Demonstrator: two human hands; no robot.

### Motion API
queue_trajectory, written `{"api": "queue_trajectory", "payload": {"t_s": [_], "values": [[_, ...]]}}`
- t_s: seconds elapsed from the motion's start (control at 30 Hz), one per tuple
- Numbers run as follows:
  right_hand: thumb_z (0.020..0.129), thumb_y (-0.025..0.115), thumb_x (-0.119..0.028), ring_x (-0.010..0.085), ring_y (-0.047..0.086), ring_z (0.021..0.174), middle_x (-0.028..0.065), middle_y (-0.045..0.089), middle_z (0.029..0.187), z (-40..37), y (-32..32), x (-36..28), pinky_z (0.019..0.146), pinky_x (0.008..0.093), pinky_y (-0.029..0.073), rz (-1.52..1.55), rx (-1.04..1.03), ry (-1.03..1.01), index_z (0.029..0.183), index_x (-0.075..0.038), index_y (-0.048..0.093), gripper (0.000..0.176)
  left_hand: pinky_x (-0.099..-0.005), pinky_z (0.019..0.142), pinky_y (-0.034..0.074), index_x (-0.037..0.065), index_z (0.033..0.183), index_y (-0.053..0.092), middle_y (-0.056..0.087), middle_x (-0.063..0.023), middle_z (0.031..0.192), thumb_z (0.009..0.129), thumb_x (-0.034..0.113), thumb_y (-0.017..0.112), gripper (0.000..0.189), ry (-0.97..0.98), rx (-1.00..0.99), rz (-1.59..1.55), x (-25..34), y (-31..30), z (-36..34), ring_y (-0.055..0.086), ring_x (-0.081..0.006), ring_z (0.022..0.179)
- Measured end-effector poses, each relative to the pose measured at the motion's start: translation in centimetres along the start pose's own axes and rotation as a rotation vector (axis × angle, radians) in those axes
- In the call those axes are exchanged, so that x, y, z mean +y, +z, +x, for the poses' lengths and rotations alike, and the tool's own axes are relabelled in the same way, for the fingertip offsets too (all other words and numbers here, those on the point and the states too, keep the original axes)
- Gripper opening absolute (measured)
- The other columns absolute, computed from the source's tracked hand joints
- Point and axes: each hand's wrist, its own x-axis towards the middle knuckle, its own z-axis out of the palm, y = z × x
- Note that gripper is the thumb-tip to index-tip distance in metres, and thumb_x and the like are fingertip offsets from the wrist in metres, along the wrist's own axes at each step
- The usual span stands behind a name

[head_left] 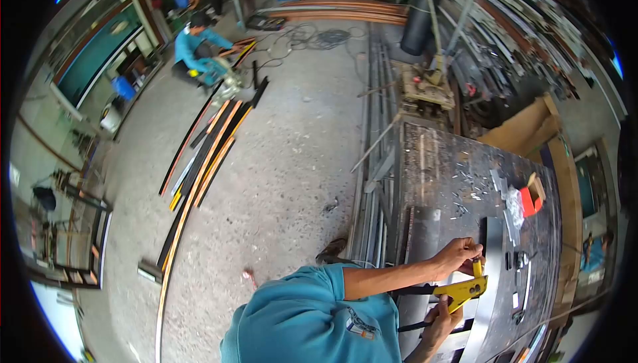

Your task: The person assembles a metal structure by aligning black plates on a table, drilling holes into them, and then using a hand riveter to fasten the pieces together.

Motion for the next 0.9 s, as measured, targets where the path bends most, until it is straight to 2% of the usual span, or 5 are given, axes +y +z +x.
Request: {"api": "queue_trajectory", "payload": {"t_s": [0.2,0.33,0.63,0.7,0.9], "values": [[0.089,0.066,-0.01,0.0184,0.054,0.099,0.0066,0.055,0.108,1.5,-1.0,-0.1,0.086,0.031,0.046,-0.218,-0.071,-0.259,0.133,-0.002,0.039,0.052,-0.0374,0.079,0.056,0.005,0.095,0.06,0.069,-0.0119,0.091,0.095,0.02,0.057,0.016,-0.153,0.006,-0.297,-0.7,-1.3,0.8,0.068,-0.0232,0.087],[0.087,0.071,-0.025,0.014,0.052,0.084,0.0016,0.053,0.099,1.6,-2.1,0.3,0.071,0.0305,0.045,-0.479,-0.05,-0.202,0.134,-0.006,0.037,0.061,-0.0345,0.081,0.053,0.006,0.095,0.063,0.067,-0.0079,0.091,0.095,0.023,0.052,0.019,-0.434,-0.313,-0.487,-1.2,0.0,1.8,0.065,-0.0198,0.086],[0.096,0.057,-0.026,0.0162,0.061,0.074,0.005,0.056,0.088,7.1,-14.0,5.7,0.061,0.0305,0.051,-0.047,0.357,0.095,0.14,-0.016,0.036,0.05,-0.0301,0.07,0.051,-0.001,0.099,0.066,0.068,-0.0125,0.087,0.095,0.019,0.056,0.023,0.222,0.334,1.249,0.7,-15.1,-5.1,0.065,-0.0169,0.076],[0.097,0.054,-0.029,0.0186,0.063,0.07,0.0074,0.057,0.086,6.4,-15.3,5.5,0.058,0.0323,0.054,-0.008,0.397,0.107,0.137,-0.016,0.037,0.045,-0.0347,0.08,0.05,0.0,0.112,0.061,0.066,-0.0171,0.098,0.09,0.025,0.063,0.034,-0.695,0.449,1.419,4.7,-26.0,-12.8,0.063,-0.0195,0.091],[0.099,0.045,-0.046,0.0232,0.066,0.076,0.0145,0.061,0.093,9.0,-15.6,2.8,0.065,0.0373,0.057,0.118,0.282,0.253,0.13,-0.011,0.043,0.047,-0.0353,0.081,0.049,0.0,0.115,0.06,0.066,-0.0175,0.1,0.089,0.026,0.064,0.037,-0.726,0.248,1.345,0.3,-31.0,-15.4,0.063,-0.0207,0.093]]}}
